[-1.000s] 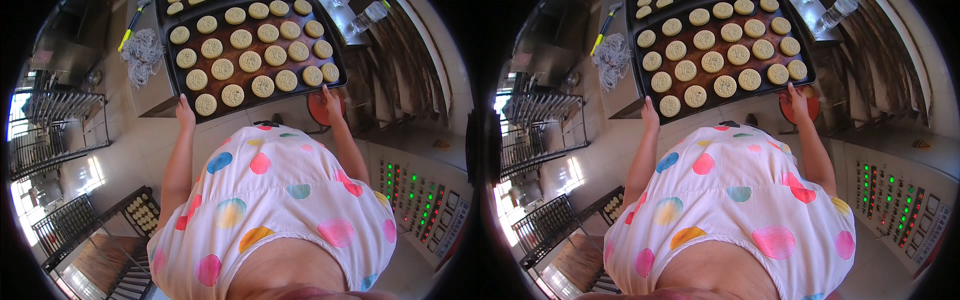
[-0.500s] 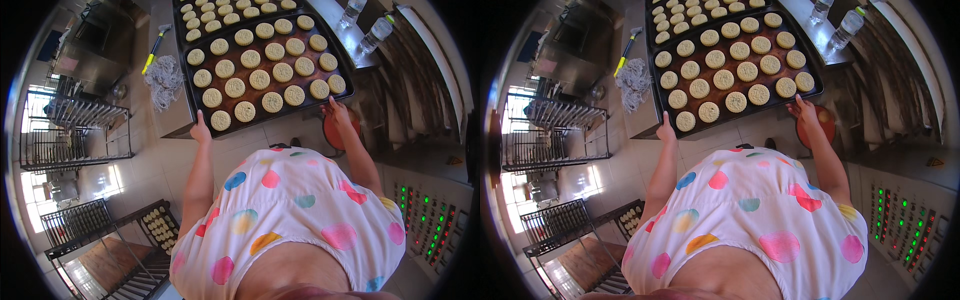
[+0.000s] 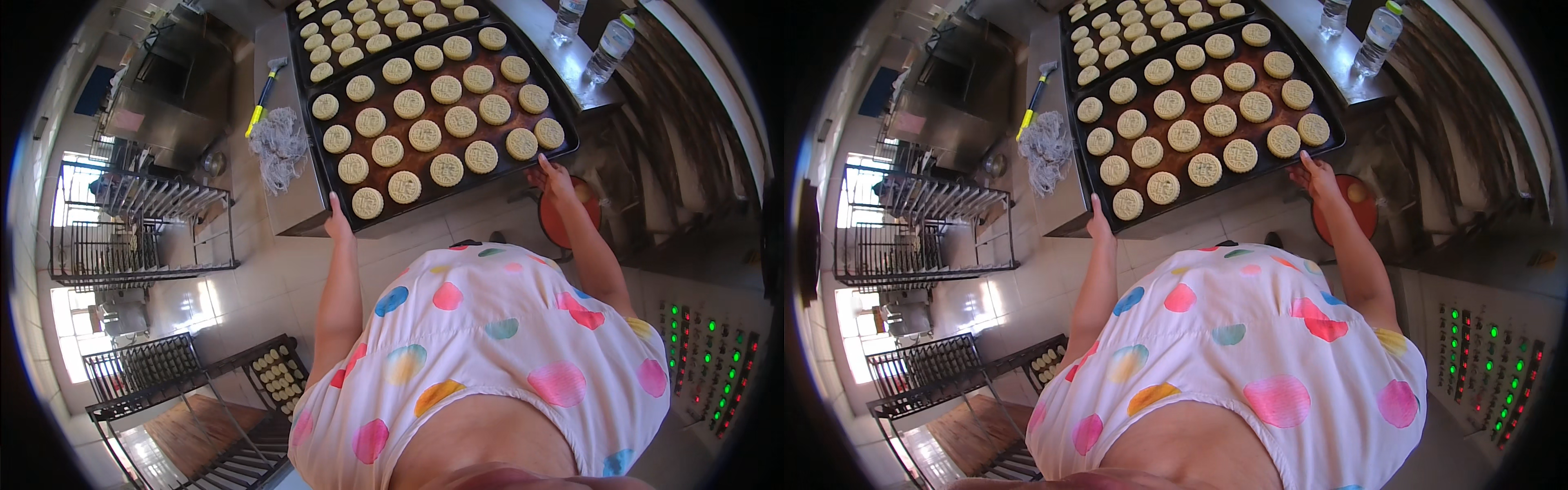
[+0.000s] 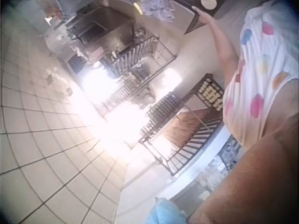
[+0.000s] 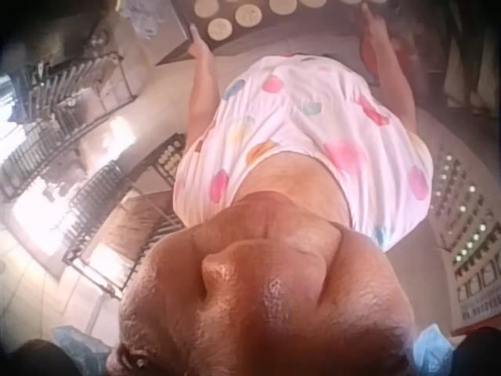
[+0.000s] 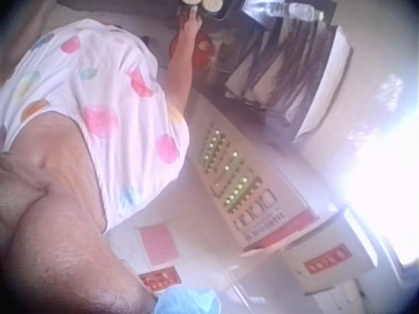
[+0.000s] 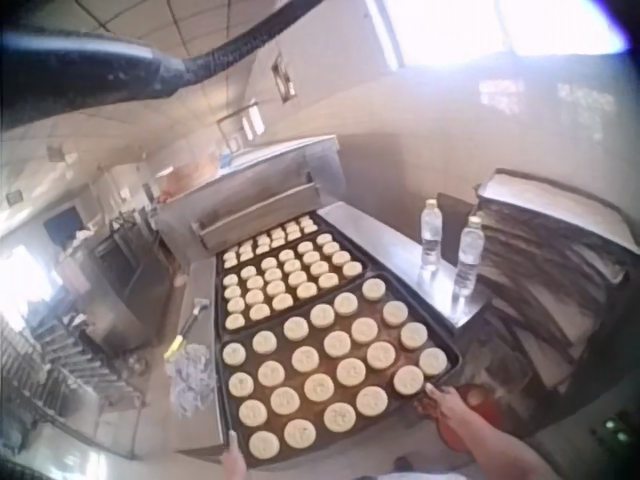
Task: The person moves baking trays of patterned cookies from a storage rack to a stainless steel table and adjusts the position of the cookies on the trays by hand.
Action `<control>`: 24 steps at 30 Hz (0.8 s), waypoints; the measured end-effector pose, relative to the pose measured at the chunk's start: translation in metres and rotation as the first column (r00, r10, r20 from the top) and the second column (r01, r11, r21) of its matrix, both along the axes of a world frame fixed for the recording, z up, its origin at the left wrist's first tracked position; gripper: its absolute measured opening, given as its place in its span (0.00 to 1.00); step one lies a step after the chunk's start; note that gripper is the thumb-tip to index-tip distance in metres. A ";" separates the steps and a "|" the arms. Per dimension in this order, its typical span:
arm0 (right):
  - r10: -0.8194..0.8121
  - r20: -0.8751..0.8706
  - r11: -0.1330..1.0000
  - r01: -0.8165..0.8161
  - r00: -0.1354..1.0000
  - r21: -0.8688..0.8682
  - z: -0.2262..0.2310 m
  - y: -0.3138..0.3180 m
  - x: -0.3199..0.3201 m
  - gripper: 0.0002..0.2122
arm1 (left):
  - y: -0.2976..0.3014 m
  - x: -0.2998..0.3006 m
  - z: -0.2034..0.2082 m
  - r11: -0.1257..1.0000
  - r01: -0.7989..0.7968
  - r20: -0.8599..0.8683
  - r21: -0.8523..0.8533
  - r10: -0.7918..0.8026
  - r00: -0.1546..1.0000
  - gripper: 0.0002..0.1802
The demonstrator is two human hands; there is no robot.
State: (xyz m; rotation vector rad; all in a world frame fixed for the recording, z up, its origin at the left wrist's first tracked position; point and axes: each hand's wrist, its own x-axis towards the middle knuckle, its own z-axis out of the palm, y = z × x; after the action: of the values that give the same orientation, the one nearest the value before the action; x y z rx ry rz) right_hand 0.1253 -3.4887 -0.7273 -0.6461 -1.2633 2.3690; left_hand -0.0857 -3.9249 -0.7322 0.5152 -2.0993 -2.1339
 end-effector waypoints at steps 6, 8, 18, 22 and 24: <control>-0.039 0.005 0.999 0.039 0.999 -0.012 -0.002 0.003 -0.002 0.12 | 0.009 0.058 -0.008 0.646 0.381 0.009 0.661 -0.514 0.858 0.36; -0.029 -0.025 1.000 0.029 0.999 0.008 0.007 0.001 0.001 0.13 | 0.009 0.066 -0.006 0.634 0.406 -0.023 0.658 -0.522 0.852 0.31; -0.061 -0.058 0.997 0.064 0.996 0.049 0.023 -0.001 -0.004 0.15 | 0.005 0.059 0.008 0.563 0.478 -0.125 0.674 -0.551 0.825 0.22; -0.056 -0.036 0.997 0.058 0.998 0.056 0.016 -0.001 -0.006 0.15 | 0.002 0.048 0.007 0.545 0.477 -0.112 0.690 -0.570 0.814 0.22; -0.046 -0.036 0.997 0.048 0.998 0.065 0.019 -0.001 -0.007 0.16 | 0.005 0.042 0.010 0.548 0.469 -0.103 0.692 -0.568 0.816 0.22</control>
State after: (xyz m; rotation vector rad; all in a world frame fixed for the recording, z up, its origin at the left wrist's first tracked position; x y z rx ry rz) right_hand 0.1186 -3.4899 -0.7080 -0.6051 -1.2914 2.2812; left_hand -0.0439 -3.9203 -0.7224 0.0412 -1.5261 -3.3595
